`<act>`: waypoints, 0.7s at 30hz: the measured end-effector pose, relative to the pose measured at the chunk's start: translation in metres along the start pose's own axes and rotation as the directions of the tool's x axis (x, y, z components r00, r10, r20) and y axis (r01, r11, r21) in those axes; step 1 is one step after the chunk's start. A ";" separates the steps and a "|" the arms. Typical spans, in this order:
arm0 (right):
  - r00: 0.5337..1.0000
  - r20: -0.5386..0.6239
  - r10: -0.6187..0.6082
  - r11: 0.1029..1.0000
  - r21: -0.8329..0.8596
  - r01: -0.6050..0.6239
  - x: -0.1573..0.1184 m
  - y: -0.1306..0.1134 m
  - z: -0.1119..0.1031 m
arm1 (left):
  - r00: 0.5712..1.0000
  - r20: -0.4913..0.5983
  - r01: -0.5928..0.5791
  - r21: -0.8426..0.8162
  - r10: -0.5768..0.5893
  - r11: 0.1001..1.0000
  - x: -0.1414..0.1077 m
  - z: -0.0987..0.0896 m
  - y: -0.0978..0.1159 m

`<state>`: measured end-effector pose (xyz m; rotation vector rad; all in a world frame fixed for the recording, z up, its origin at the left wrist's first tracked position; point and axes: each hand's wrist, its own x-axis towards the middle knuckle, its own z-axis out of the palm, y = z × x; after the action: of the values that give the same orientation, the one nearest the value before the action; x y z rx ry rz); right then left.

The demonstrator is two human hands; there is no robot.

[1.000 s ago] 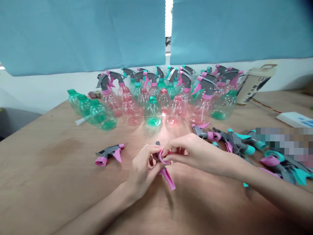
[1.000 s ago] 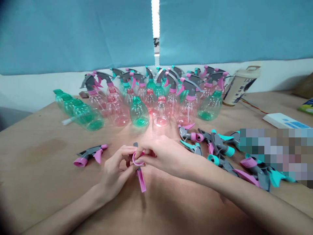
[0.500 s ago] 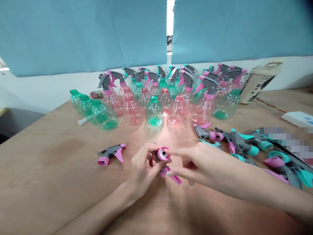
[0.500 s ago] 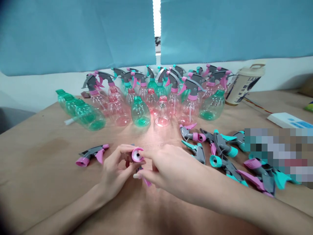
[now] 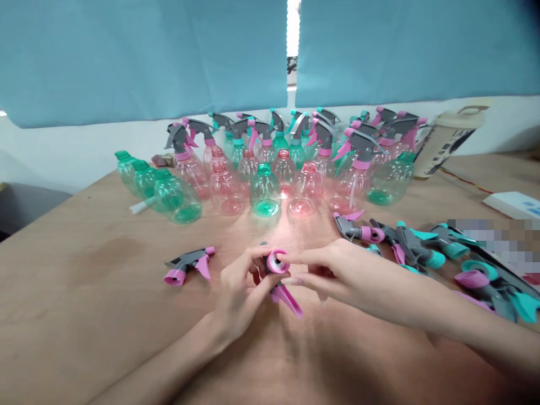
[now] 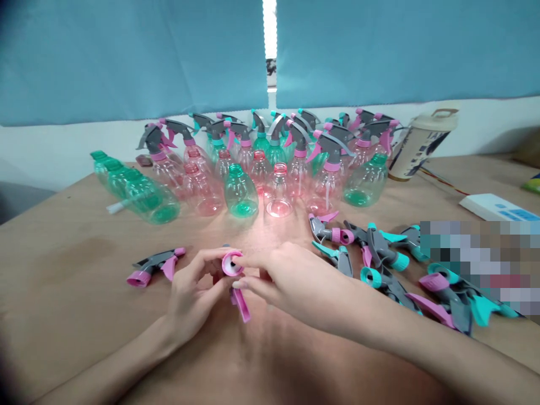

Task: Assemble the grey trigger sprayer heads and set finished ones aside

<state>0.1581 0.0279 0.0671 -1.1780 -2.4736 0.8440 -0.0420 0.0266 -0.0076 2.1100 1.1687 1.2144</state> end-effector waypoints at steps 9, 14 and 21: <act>0.997 -0.009 -0.076 0.991 0.105 0.077 0.012 0.018 -0.001 | 0.997 0.065 0.053 -0.075 -0.049 0.996 0.002 0.000 -0.002; 0.989 -0.109 -0.096 0.995 0.002 0.097 0.013 0.021 0.002 | 0.993 0.111 0.038 -0.088 -0.028 0.995 0.003 0.001 -0.001; 0.984 -0.124 -0.131 0.991 -0.026 0.129 0.010 0.023 0.003 | 0.994 0.104 -0.009 -0.045 0.014 0.999 0.003 0.002 -0.001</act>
<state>0.1643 0.0461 0.0507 -1.0283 -2.4297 0.6925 -0.0397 0.0293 -0.0077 2.1229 1.0760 1.1103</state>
